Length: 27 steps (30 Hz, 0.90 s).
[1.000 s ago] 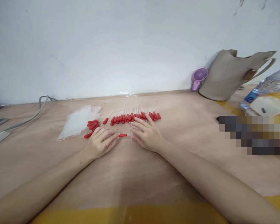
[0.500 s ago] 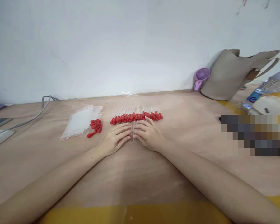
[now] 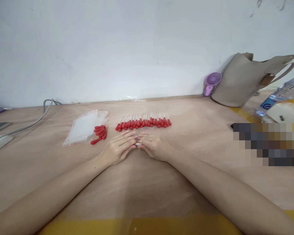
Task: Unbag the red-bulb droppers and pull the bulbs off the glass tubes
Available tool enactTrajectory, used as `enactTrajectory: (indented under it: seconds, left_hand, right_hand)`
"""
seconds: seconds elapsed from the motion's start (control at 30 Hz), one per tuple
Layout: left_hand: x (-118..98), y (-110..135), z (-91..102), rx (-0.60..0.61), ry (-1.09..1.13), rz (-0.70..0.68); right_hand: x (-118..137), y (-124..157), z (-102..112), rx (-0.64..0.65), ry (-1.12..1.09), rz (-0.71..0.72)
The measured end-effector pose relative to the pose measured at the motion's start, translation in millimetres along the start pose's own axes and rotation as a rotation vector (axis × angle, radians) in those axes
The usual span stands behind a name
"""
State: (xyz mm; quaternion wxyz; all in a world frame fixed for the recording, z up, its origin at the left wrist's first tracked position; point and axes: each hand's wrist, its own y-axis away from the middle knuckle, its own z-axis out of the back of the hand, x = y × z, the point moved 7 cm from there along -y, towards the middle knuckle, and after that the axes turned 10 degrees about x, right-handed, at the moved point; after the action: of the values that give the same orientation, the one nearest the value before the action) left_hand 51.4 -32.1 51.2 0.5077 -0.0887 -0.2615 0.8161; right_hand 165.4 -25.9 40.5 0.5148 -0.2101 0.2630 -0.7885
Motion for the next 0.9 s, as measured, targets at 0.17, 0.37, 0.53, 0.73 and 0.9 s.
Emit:
enactTrajectory:
  seconds: [0.17, 0.37, 0.53, 0.73, 0.9]
  left_hand:
    - [-4, 0, 4.4, 0.04, -0.028, -0.013]
    - [-4, 2, 6.2, 0.067, -0.008, 0.011]
    - [-4, 5, 7.0, 0.084, 0.002, 0.021]
    - [-6, 9, 9.5, 0.091, 0.004, 0.01]
    - [-12, 13, 13.2, 0.08, -0.013, -0.018]
  right_hand:
    - [7, 0, 2, 0.025, 0.071, 0.038]
    - [11, 0, 4, 0.038, 0.136, 0.063]
    - [16, -1, 9, 0.037, 0.167, 0.085]
    - [19, 2, 10, 0.049, 0.175, 0.095]
    - [22, 3, 12, 0.039, 0.142, 0.122]
